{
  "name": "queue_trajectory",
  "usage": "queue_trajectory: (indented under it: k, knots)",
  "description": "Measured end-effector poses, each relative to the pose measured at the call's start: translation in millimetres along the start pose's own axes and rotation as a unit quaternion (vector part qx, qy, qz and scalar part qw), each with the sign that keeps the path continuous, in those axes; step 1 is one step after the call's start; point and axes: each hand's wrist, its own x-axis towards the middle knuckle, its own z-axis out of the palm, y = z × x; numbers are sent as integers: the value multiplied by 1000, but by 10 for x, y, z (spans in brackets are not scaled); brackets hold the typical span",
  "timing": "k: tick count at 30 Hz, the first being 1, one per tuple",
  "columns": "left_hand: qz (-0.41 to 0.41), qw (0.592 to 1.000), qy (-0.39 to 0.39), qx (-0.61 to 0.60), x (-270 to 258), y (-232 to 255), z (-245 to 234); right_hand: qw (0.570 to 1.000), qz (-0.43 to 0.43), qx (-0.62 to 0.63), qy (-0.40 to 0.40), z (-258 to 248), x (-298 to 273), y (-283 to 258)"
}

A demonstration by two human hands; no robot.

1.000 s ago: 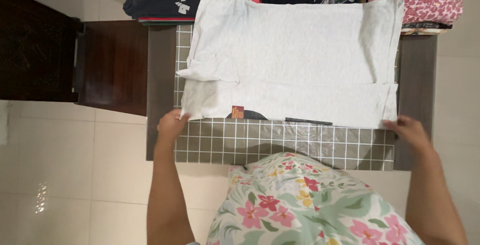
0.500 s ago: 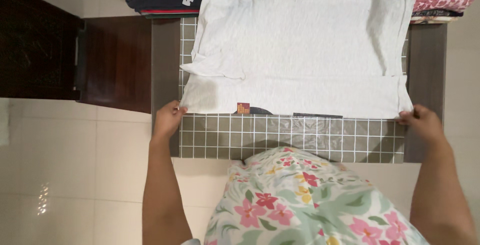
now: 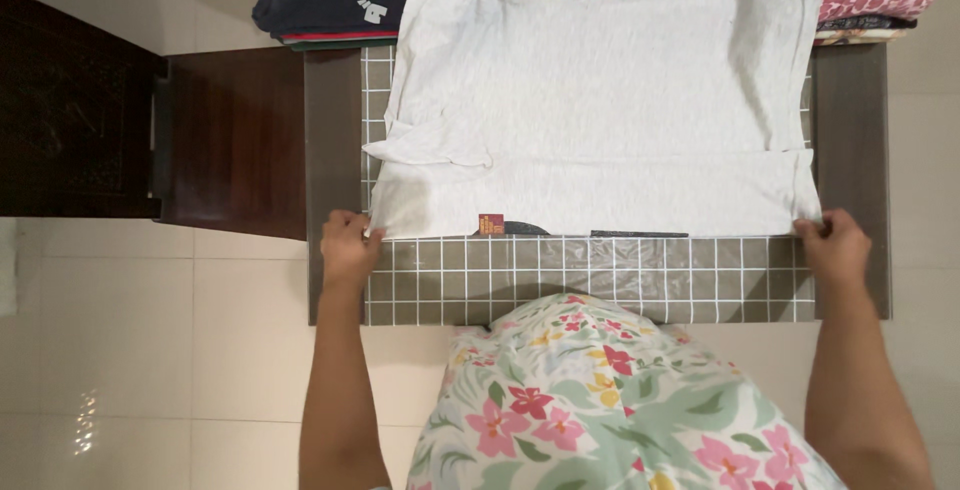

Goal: The person folds various t-shirts by hand on a table, including white graphic, grey, and cream-colored garments, and stacks them with other organized laundry.

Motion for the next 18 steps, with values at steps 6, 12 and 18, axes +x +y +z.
queue_trajectory:
  k: [6,12,18]
  knots:
    - [-23,999,-33,-15,-36,-16,-127,999,35,-8,5,-62,-120,-222]
    - [-111,987,-95,66,61,418,-274,990,-40,-93,96,13,-163,-473]
    - [50,996,64,24,37,1501,646,888,-415,-36,192,911,-288,-1152]
